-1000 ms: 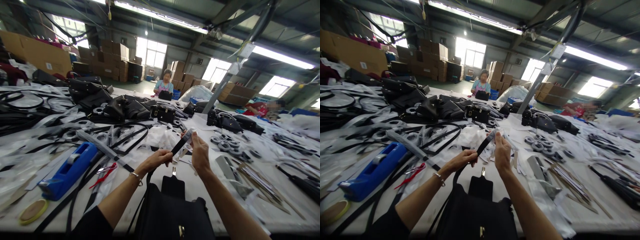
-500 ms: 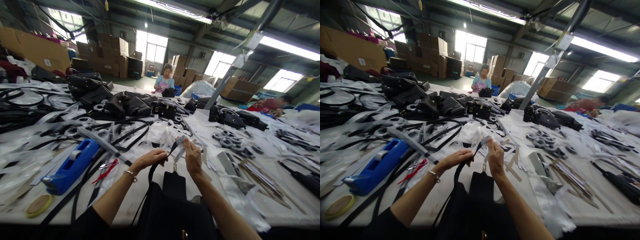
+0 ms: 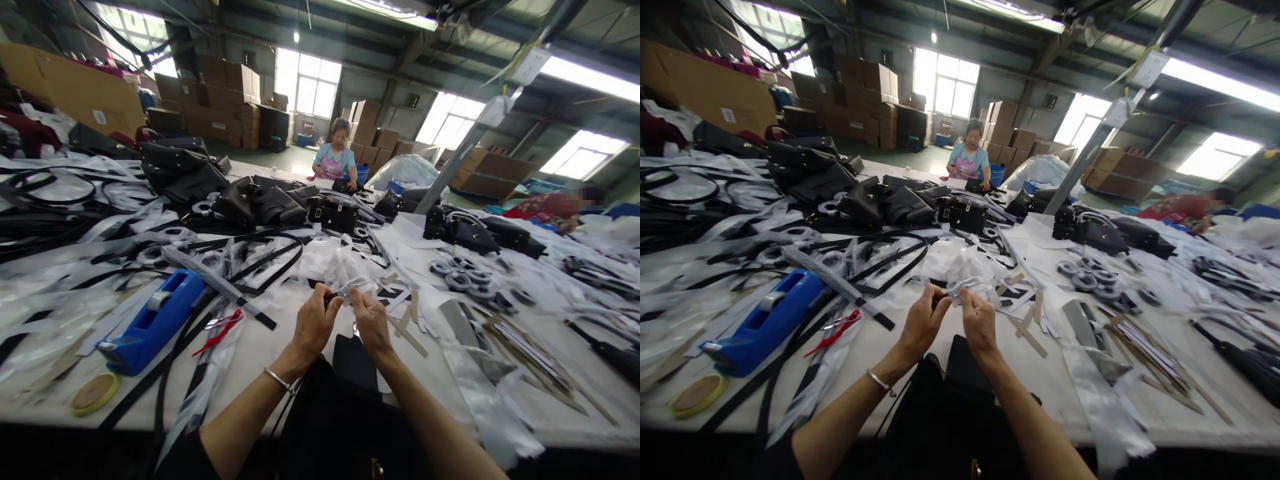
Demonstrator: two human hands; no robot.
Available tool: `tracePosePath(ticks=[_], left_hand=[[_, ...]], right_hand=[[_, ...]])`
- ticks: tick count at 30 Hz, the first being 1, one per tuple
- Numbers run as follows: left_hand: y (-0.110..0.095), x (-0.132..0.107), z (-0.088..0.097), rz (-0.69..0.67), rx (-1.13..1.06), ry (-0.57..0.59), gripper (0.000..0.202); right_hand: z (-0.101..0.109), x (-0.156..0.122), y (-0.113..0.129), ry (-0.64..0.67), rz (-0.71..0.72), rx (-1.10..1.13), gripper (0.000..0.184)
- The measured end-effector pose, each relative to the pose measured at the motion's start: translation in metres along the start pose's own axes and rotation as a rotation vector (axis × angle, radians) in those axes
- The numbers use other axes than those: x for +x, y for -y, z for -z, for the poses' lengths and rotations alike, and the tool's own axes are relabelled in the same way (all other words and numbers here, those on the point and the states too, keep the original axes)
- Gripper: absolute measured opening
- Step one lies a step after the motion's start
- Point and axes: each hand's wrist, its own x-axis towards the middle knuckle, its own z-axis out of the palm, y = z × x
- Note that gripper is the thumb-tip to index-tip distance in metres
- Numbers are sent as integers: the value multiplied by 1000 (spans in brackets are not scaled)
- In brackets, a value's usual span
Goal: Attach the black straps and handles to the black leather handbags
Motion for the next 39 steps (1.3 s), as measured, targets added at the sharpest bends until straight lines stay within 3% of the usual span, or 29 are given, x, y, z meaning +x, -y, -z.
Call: tracePosePath(ticks=[3, 7, 9, 20, 26, 30, 34, 36, 39], left_hand=[[2, -3, 0, 29, -135, 71, 32], [12, -3, 10, 220, -629, 382, 42], [16, -5, 14, 297, -742, 485, 42], [18, -16, 11, 324, -738, 282, 28], [17, -18, 19, 325, -878, 405, 27], [18, -21, 17, 285, -792, 367, 31], [16, -25, 12, 204, -705, 281, 50], [13, -26, 13, 186, -699, 296, 56], [11, -24, 19, 147, -669, 386, 48]], right_hand=[[-5, -8, 0, 88, -77, 145, 49], [-1, -6, -2, 104, -230, 337, 47], [1, -5, -2, 124, -288, 409, 48], [-9, -33, 6, 204, -308, 380, 50], [-4, -24, 12, 215, -491, 664, 40], [-6, -28, 13, 271, -470, 646, 46], [-9, -33, 8, 323, -472, 642, 45], [-8, -34, 5, 364, -488, 649, 43], [-4, -31, 4, 394, -506, 680, 39]])
